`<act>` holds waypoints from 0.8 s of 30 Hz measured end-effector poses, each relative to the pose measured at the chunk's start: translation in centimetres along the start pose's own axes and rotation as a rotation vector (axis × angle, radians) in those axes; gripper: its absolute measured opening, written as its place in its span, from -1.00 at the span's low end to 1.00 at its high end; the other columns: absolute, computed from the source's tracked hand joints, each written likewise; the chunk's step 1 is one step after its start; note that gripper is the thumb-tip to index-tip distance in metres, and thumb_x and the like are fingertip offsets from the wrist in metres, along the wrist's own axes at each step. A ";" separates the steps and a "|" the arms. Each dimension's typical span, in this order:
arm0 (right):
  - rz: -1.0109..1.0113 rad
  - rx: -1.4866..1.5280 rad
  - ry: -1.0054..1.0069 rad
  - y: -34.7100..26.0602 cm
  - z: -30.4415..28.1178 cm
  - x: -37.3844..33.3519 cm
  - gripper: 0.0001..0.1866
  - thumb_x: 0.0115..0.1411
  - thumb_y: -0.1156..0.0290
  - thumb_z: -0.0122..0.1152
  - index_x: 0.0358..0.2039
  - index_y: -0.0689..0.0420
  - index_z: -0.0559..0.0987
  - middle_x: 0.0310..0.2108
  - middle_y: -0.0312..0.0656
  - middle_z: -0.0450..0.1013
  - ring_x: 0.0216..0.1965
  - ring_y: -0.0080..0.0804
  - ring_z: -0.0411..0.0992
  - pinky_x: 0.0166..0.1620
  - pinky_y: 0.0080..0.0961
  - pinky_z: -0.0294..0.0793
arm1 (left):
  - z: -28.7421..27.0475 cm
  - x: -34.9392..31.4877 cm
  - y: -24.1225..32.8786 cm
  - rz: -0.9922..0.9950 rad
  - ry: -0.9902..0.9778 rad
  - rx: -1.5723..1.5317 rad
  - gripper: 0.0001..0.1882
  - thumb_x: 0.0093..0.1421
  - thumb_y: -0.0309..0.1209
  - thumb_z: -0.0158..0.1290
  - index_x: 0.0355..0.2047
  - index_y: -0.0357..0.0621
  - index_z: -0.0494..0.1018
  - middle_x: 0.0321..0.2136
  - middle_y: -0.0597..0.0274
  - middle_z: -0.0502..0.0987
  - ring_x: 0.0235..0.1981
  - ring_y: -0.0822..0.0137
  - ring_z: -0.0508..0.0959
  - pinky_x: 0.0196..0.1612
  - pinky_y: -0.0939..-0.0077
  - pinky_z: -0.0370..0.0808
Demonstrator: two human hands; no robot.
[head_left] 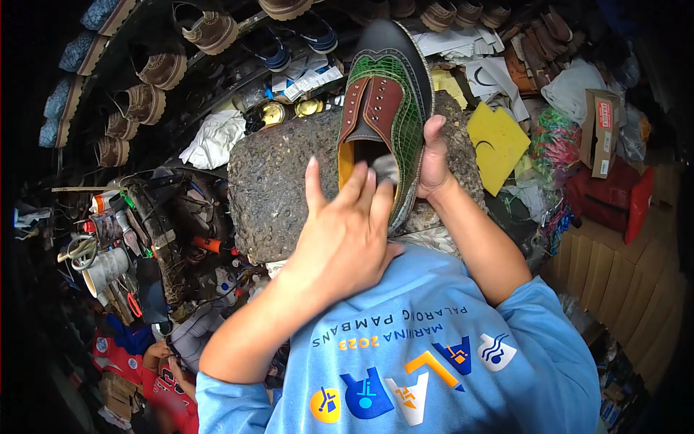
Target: Apply and secure an insole inside a shoe during the manufacturing process.
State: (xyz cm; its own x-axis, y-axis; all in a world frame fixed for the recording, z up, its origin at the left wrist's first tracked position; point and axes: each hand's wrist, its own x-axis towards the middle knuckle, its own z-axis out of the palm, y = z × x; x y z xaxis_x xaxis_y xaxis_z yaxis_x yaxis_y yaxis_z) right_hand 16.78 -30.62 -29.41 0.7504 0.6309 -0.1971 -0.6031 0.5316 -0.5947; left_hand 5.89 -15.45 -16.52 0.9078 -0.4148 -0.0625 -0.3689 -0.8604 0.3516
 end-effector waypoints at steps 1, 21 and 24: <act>0.015 0.014 0.028 -0.1 -0.1 -0.3 0.30 -0.02 -0.63 0.11 0.47 0.14 0.16 0.39 -0.04 0.28 0.34 -0.15 0.33 0.39 -0.07 0.31 | -0.5 -0.6 0.5 -0.001 -0.007 0.000 -0.20 0.19 0.01 0.23 0.16 -0.46 0.30 -0.13 -0.11 0.55 0.10 -0.04 0.51 0.35 -0.57 -0.11; -0.010 0.063 -0.091 -0.7 0.2 -0.1 0.19 0.07 -0.56 0.13 0.40 0.20 0.26 0.30 -0.04 0.38 0.28 -0.20 0.40 0.34 -0.17 0.41 | -1.8 0.9 -0.1 -0.026 -0.008 -0.225 -0.14 0.10 -0.19 0.33 0.26 -0.46 0.22 0.11 -0.30 0.47 0.27 -0.09 0.38 0.31 -0.59 0.00; -0.007 0.042 -0.007 -0.4 0.4 -0.3 0.22 0.04 -0.60 0.10 0.41 0.20 0.26 0.31 -0.05 0.37 0.27 -0.18 0.41 0.35 -0.16 0.40 | -0.3 -0.4 0.6 -0.008 -0.120 -0.091 -0.13 0.10 -0.11 0.32 0.20 -0.57 0.28 0.13 -0.27 0.46 0.29 -0.08 0.37 0.33 -0.57 -0.04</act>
State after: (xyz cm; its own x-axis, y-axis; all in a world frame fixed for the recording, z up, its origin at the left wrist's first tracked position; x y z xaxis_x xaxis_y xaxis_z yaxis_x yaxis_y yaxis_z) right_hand 16.67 -30.80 -28.75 0.7526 0.6311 -0.1879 -0.6091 0.5589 -0.5627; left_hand 5.38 -15.66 -15.97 0.8783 -0.4448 -0.1753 -0.3367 -0.8358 0.4336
